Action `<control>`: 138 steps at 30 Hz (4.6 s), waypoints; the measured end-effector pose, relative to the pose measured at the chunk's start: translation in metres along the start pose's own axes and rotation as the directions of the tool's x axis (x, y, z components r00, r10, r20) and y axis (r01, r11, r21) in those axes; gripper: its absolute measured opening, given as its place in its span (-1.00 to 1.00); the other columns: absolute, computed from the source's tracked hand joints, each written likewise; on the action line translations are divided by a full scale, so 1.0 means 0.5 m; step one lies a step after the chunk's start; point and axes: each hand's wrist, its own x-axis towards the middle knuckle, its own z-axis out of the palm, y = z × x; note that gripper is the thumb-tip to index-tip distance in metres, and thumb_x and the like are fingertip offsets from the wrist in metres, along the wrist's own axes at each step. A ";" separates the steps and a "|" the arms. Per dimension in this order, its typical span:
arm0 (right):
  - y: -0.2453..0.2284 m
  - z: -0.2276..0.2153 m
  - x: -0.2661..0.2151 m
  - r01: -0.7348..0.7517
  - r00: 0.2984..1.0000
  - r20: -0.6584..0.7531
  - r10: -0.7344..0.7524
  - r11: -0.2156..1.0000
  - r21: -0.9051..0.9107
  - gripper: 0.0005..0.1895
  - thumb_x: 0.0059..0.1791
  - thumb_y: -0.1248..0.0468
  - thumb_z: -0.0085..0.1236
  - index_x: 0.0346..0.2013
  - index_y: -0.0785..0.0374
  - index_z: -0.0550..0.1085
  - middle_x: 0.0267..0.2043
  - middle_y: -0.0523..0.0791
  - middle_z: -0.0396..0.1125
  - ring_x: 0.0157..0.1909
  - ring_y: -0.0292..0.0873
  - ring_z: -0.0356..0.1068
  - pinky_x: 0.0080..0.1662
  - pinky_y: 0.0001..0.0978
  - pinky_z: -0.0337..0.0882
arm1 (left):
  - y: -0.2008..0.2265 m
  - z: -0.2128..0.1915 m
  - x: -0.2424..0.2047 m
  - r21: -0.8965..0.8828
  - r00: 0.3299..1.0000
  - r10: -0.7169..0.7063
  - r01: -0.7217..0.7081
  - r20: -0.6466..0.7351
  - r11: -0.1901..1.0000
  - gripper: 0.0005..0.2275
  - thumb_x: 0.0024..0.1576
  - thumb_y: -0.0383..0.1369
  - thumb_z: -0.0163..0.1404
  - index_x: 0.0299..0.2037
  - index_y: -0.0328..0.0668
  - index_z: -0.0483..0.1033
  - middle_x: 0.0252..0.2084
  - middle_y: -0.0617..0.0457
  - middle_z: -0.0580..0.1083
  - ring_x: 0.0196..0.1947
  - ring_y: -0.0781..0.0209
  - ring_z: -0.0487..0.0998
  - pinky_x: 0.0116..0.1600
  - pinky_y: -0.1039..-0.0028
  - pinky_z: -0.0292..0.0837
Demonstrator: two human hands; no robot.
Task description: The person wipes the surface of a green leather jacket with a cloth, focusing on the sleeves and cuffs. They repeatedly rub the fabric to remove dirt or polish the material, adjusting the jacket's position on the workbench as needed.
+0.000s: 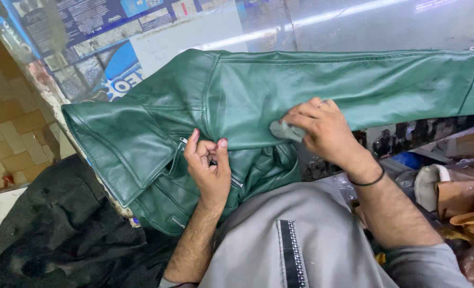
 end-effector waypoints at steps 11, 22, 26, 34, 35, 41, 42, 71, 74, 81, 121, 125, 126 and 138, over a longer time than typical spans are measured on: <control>0.016 0.023 0.050 -0.034 0.999 -0.012 0.035 0.996 0.085 -0.53 -0.24 0.58 0.09 -0.09 0.17 0.55 0.01 -0.16 0.46 0.00 0.00 0.36 -0.01 -0.13 0.30 | -0.001 -0.002 0.002 -0.019 1.000 -0.005 0.005 0.004 1.000 -0.51 0.30 -0.56 0.07 0.36 -0.43 0.08 -0.30 0.08 0.39 -0.36 0.45 0.40 -0.26 0.65 0.39; 0.042 -0.080 -0.049 -0.288 0.941 0.082 0.329 0.904 -0.317 -0.60 -0.17 0.49 0.13 -0.09 0.09 0.59 -0.05 -0.17 0.46 0.00 0.03 0.38 0.01 -0.09 0.31 | 0.001 -0.003 0.002 -0.025 1.000 0.003 -0.003 -0.001 1.000 -0.51 0.30 -0.56 0.07 0.36 -0.42 0.08 -0.29 0.08 0.40 -0.36 0.45 0.40 -0.26 0.65 0.38; 0.041 -0.060 -0.055 -0.167 0.983 0.076 0.168 0.986 -0.024 -0.53 -0.25 0.49 0.03 -0.07 0.14 0.55 -0.04 -0.15 0.44 0.00 0.04 0.38 0.04 -0.09 0.34 | 0.002 0.002 0.001 -0.021 1.000 0.011 -0.011 -0.005 1.000 -0.51 0.30 -0.57 0.07 0.36 -0.41 0.08 -0.30 0.08 0.39 -0.36 0.44 0.39 -0.24 0.64 0.37; -0.007 0.005 -0.007 -0.167 0.986 0.012 0.168 0.985 -0.031 -0.54 -0.25 0.49 0.11 -0.07 0.18 0.54 -0.09 -0.11 0.43 -0.03 0.04 0.36 -0.03 -0.06 0.29 | 0.002 0.002 -0.001 -0.055 1.000 -0.012 0.011 -0.009 0.998 -0.49 0.30 -0.57 0.07 0.38 -0.40 0.07 -0.27 0.07 0.39 -0.34 0.43 0.39 -0.23 0.63 0.38; -0.009 0.009 -0.017 -0.162 0.987 0.008 0.162 0.987 -0.025 -0.54 -0.25 0.49 0.10 -0.07 0.17 0.54 -0.08 -0.11 0.43 -0.02 0.04 0.37 -0.03 -0.07 0.30 | 0.002 0.000 0.002 -0.041 1.000 -0.009 0.009 0.000 0.999 -0.49 0.30 -0.57 0.07 0.38 -0.40 0.07 -0.28 0.07 0.39 -0.34 0.44 0.40 -0.24 0.63 0.38; 0.072 -0.056 -0.140 -0.424 0.901 -0.213 0.377 0.868 -0.259 -0.56 -0.20 0.43 0.16 -0.02 0.18 0.52 -0.05 -0.06 0.40 0.02 0.08 0.38 0.01 -0.04 0.35 | 0.000 -0.001 0.003 -0.035 1.000 -0.009 0.009 -0.004 0.999 -0.50 0.29 -0.57 0.07 0.37 -0.40 0.09 -0.30 0.08 0.39 -0.36 0.44 0.39 -0.29 0.65 0.34; 0.087 -0.071 -0.156 -0.507 0.852 -0.300 0.429 0.820 -0.265 -0.57 -0.14 0.42 0.18 0.04 0.21 0.51 -0.03 -0.03 0.39 0.06 0.11 0.37 0.03 -0.02 0.35 | -0.001 -0.001 0.003 -0.046 1.000 -0.010 0.010 -0.001 0.999 -0.50 0.29 -0.57 0.07 0.37 -0.40 0.09 -0.29 0.07 0.39 -0.36 0.44 0.39 -0.29 0.65 0.34; 0.182 -0.091 -0.195 -0.423 0.872 -0.436 0.224 0.794 -0.437 -0.56 -0.18 0.47 0.17 -0.03 0.10 0.53 0.01 -0.14 0.38 0.07 0.00 0.33 -0.01 -0.11 0.25 | 0.019 0.004 0.007 0.005 1.000 -0.018 0.018 0.006 1.000 -0.49 0.30 -0.49 0.08 0.39 -0.36 0.12 -0.30 0.10 0.39 -0.40 0.46 0.37 -0.30 0.66 0.35; 0.228 -0.102 -0.224 -0.450 0.813 -0.535 0.231 0.832 -0.325 -0.66 -0.05 0.47 0.19 -0.01 0.15 0.46 0.05 -0.11 0.35 0.12 0.00 0.32 0.10 -0.14 0.29 | 0.028 0.002 0.010 0.017 1.000 0.010 -0.010 0.000 1.000 -0.51 0.32 -0.48 0.06 0.40 -0.36 0.12 -0.31 0.11 0.38 -0.41 0.46 0.33 -0.31 0.65 0.31; 0.295 -0.106 -0.229 -0.445 0.836 -0.505 0.216 0.804 -0.393 -0.51 -0.19 0.48 0.17 0.04 0.18 0.53 0.02 -0.03 0.39 0.08 0.11 0.35 0.02 0.00 0.32 | 0.041 -0.008 0.011 0.122 0.997 -0.018 0.027 -0.074 0.992 -0.68 0.35 -0.42 0.04 0.23 -0.35 0.28 -0.37 0.12 0.39 -0.44 0.45 0.32 -0.35 0.62 0.24; 0.811 -0.381 -0.422 0.084 0.709 0.093 0.699 -0.215 0.973 -0.71 0.27 0.31 0.01 0.25 0.39 0.38 0.13 0.02 0.40 0.14 0.01 0.42 0.25 -0.10 0.45 | 0.058 0.228 0.350 0.525 0.684 0.504 -0.205 -0.527 0.826 -0.89 0.40 -0.41 -0.07 -0.14 -0.28 0.36 -0.29 -0.14 0.43 -0.29 0.02 0.45 -0.13 0.22 0.39; 0.800 -0.356 -0.382 0.109 0.689 -0.004 0.725 -0.098 0.989 -0.67 0.16 0.29 0.00 0.21 0.33 0.39 0.19 -0.01 0.41 0.20 0.00 0.48 0.25 -0.06 0.42 | -0.038 0.247 0.401 0.623 0.896 0.269 0.011 -0.353 0.782 -0.80 0.35 -0.32 0.01 -0.08 -0.35 0.40 -0.17 -0.31 0.51 -0.13 -0.30 0.53 -0.04 0.02 0.40; 0.791 -0.363 -0.379 0.127 0.715 -0.078 0.694 -0.020 0.992 -0.68 0.20 0.31 0.01 0.25 0.34 0.38 0.21 -0.01 0.39 0.21 -0.01 0.46 0.26 -0.05 0.41 | -0.041 0.237 0.399 0.622 0.925 0.226 0.015 -0.307 0.783 -0.79 0.36 -0.31 0.01 -0.05 -0.37 0.41 -0.14 -0.33 0.51 -0.09 -0.32 0.53 0.00 0.01 0.40; 0.734 -0.380 -0.384 0.150 0.867 -0.276 0.415 0.309 0.939 -0.79 0.22 0.39 0.14 0.11 0.36 0.36 0.04 0.01 0.38 0.06 0.06 0.47 0.25 0.10 0.47 | 0.084 0.487 -0.036 -0.689 0.794 -0.575 0.306 -0.196 0.657 -0.63 0.27 -0.23 -0.05 0.17 -0.33 0.34 0.04 -0.11 0.49 0.00 0.10 0.58 0.08 0.29 0.51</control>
